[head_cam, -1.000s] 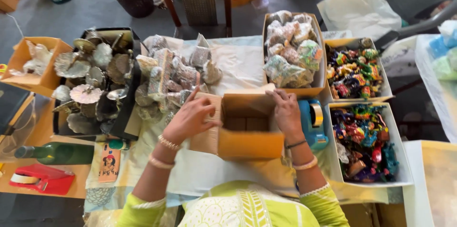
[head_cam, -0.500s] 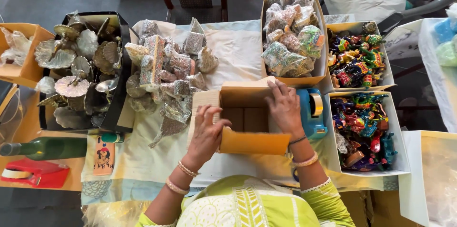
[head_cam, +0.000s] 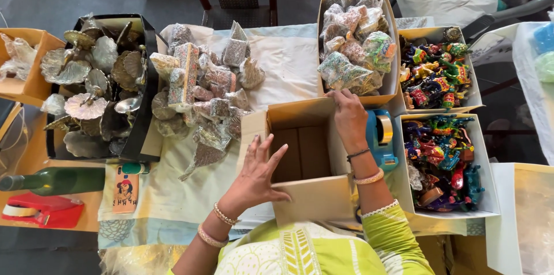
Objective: The person picks up wrapped decorative items from a table and places them into a cardboard box. They arrange the items inside the box to fit them securely.
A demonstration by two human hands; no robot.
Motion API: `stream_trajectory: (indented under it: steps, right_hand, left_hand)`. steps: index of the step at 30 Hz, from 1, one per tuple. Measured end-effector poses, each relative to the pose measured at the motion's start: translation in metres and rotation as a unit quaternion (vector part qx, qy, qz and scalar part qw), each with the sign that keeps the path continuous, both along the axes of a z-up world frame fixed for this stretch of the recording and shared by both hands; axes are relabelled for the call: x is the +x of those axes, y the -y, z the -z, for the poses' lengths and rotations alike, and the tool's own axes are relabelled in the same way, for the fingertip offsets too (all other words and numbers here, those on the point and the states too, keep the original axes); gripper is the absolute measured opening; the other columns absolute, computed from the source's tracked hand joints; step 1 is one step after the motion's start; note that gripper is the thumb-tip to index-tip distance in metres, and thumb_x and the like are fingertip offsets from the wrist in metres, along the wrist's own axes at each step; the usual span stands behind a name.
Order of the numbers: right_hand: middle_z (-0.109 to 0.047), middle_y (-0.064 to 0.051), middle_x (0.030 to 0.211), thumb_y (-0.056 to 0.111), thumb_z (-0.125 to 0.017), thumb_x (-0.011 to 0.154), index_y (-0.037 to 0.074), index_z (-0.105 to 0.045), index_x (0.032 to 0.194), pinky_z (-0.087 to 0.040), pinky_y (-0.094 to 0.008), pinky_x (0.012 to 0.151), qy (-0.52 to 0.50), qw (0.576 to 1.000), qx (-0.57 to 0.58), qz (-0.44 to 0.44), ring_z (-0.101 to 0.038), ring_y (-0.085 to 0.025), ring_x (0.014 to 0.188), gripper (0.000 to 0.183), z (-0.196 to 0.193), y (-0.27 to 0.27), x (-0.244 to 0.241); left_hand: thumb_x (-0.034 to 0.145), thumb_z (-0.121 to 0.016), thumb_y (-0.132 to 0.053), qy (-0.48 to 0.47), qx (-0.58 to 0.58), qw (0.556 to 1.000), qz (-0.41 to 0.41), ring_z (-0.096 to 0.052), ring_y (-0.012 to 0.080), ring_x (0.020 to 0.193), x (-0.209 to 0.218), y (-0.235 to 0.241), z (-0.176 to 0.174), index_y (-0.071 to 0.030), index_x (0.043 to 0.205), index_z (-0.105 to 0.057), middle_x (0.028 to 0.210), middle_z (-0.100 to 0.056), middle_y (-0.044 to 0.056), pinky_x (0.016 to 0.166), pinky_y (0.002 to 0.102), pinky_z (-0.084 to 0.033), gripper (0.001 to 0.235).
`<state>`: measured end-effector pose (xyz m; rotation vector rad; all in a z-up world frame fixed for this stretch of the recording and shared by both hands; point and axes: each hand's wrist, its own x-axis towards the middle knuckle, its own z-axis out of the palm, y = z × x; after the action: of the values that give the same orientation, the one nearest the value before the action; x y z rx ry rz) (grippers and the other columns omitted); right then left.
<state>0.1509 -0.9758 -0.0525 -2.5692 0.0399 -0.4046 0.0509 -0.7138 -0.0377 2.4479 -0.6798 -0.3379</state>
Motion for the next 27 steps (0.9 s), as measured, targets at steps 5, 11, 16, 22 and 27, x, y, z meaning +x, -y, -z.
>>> stream_trajectory:
  steps: [5,11,16,22,27]
  right_hand:
    - [-0.067,-0.001,0.102,0.011,-0.059,0.098,0.023,-0.074,0.112,-0.053,-0.042,0.075,-0.049,0.994,0.091,0.034,-0.065,-0.028,0.095,0.023,-0.004,0.003,0.003]
    - [-0.069,-0.003,0.106,0.014,-0.061,0.099,0.015,-0.073,0.12,-0.053,-0.038,0.082,0.027,0.986,0.162,-0.035,-0.063,-0.025,0.096,0.024,0.001,0.011,-0.021]
    - [-0.062,-0.01,0.124,0.02,-0.049,0.112,0.004,-0.06,0.133,-0.052,-0.035,0.096,0.093,0.933,0.343,-0.055,-0.061,-0.019,0.11,0.028,0.075,0.032,-0.038]
    - [-0.066,-0.014,0.117,0.018,-0.056,0.102,0.0,-0.063,0.124,-0.053,-0.041,0.09,-0.039,0.948,0.313,0.031,-0.064,-0.029,0.105,0.029,0.251,0.066,-0.114]
    - [-0.07,-0.02,0.118,0.005,-0.063,0.08,0.001,-0.068,0.12,-0.053,-0.044,0.098,-0.086,0.989,-0.103,-0.066,-0.064,-0.039,0.111,0.04,0.371,0.087,-0.16]
  left_hand:
    - [0.059,-0.095,-0.029,0.097,0.017,0.995,-0.023,-0.016,0.0528,0.148,0.005,0.001,0.022,-0.014,0.125,-0.065,0.158,-0.028,0.021,0.121,0.06,-0.023,0.074]
    - [0.057,-0.092,-0.02,0.108,0.009,0.994,-0.021,-0.02,0.0554,0.145,-0.009,0.002,0.025,-0.004,0.081,-0.069,0.14,-0.047,0.021,0.12,0.059,-0.025,0.037]
    - [0.064,-0.09,-0.021,0.124,0.021,0.992,-0.031,-0.025,0.0505,0.146,-0.006,0.001,0.03,-0.005,0.07,-0.071,0.128,-0.058,0.017,0.121,0.053,-0.028,0.026]
    - [0.061,-0.091,-0.022,0.13,0.039,0.99,-0.024,-0.028,0.0485,0.144,-0.006,0.003,0.023,-0.006,0.067,-0.074,0.118,-0.063,0.015,0.121,0.05,-0.029,0.024]
    - [0.06,-0.091,-0.023,0.131,0.039,0.99,-0.032,-0.029,0.0467,0.144,-0.005,0.004,0.024,-0.007,0.066,-0.073,0.118,-0.063,0.014,0.119,0.049,-0.031,0.025]
